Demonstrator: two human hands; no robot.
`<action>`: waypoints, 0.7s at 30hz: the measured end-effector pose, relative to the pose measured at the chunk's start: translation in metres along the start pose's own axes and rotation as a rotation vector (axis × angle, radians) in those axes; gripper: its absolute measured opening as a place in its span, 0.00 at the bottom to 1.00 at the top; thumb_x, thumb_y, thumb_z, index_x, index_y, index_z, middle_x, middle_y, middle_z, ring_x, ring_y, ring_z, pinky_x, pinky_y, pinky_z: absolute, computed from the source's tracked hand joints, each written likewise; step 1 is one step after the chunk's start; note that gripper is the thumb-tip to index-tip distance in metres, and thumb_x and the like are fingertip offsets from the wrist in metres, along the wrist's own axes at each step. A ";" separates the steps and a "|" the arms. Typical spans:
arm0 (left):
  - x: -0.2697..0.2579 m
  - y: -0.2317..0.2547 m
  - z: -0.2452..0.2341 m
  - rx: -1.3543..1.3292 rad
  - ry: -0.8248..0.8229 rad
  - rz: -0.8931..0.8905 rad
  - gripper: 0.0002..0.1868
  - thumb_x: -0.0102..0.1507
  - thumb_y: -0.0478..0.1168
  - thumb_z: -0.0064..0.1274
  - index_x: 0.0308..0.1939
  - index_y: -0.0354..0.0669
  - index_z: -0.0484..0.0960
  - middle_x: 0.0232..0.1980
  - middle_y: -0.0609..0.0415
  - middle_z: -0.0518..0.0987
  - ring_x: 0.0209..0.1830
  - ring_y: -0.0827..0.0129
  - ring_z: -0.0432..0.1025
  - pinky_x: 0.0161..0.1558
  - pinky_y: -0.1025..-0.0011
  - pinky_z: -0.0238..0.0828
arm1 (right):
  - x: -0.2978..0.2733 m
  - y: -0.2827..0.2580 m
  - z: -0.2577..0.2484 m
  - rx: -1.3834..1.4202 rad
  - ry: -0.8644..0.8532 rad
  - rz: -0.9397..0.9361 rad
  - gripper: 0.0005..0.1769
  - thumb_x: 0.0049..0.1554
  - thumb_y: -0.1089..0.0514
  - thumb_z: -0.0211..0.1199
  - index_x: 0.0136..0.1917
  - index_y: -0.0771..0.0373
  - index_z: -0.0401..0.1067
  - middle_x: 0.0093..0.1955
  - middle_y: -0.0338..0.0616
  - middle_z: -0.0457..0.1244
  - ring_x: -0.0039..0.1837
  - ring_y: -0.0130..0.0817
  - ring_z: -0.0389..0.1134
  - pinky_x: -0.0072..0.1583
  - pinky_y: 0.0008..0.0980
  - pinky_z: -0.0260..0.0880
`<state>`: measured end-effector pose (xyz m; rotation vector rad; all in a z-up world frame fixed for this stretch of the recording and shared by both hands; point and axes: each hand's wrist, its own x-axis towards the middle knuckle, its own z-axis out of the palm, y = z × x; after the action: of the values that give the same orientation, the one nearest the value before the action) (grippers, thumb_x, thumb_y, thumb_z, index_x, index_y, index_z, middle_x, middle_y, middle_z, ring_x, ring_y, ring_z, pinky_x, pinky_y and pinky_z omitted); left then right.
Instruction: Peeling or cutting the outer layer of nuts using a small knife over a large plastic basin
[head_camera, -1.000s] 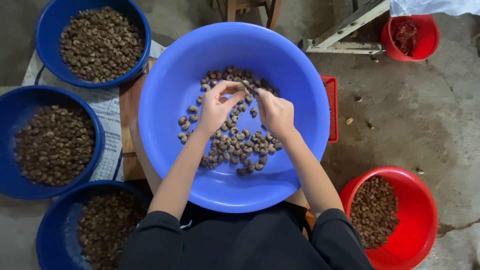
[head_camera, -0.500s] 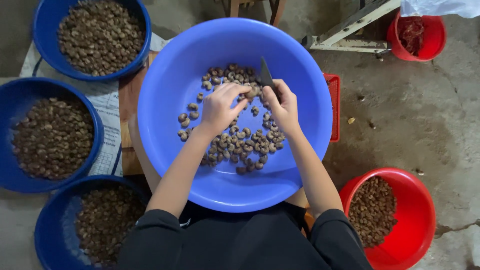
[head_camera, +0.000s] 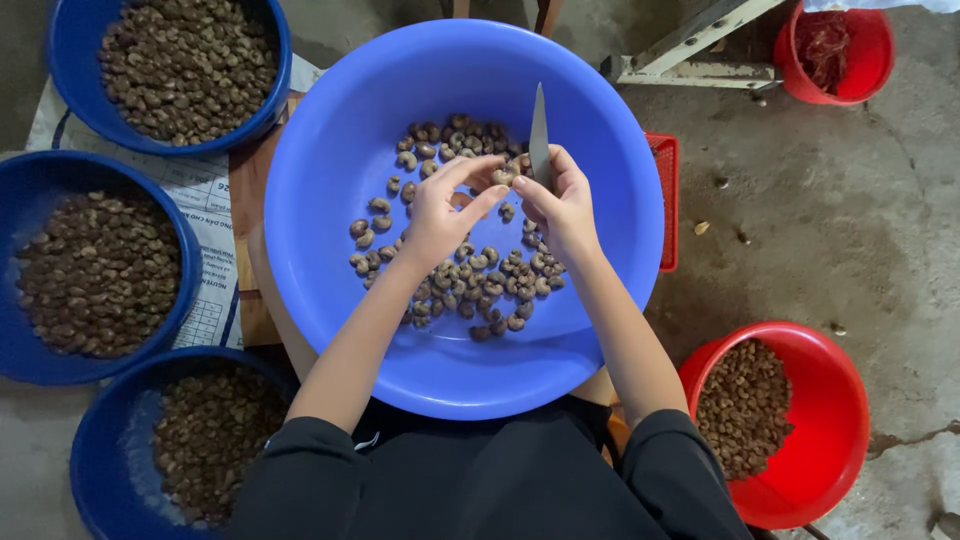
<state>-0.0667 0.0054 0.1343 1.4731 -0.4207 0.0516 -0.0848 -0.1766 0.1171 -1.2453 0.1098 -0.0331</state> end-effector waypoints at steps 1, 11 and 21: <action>-0.001 -0.003 0.001 0.008 -0.002 -0.007 0.13 0.67 0.35 0.62 0.55 0.39 0.84 0.45 0.49 0.83 0.43 0.64 0.81 0.32 0.74 0.83 | 0.001 0.001 0.000 -0.020 -0.004 -0.010 0.17 0.56 0.61 0.73 0.55 0.66 0.70 0.42 0.43 0.64 0.32 0.17 0.53 0.29 0.15 0.51; 0.004 -0.018 -0.020 0.450 0.099 0.223 0.11 0.70 0.34 0.58 0.56 0.35 0.82 0.44 0.42 0.85 0.45 0.55 0.82 0.32 0.70 0.83 | 0.004 -0.012 -0.015 -1.430 -0.029 -0.911 0.05 0.64 0.57 0.64 0.54 0.54 0.74 0.29 0.33 0.63 0.30 0.38 0.67 0.34 0.32 0.67; 0.005 -0.032 -0.029 0.779 0.110 0.357 0.11 0.70 0.43 0.59 0.53 0.45 0.83 0.40 0.52 0.86 0.37 0.63 0.83 0.30 0.72 0.82 | 0.009 -0.027 -0.013 -1.584 -0.098 -1.031 0.05 0.63 0.56 0.61 0.53 0.54 0.73 0.31 0.37 0.61 0.29 0.43 0.66 0.32 0.41 0.65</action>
<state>-0.0457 0.0283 0.1047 2.1242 -0.6074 0.6384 -0.0758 -0.1978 0.1380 -2.7466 -0.7545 -0.9246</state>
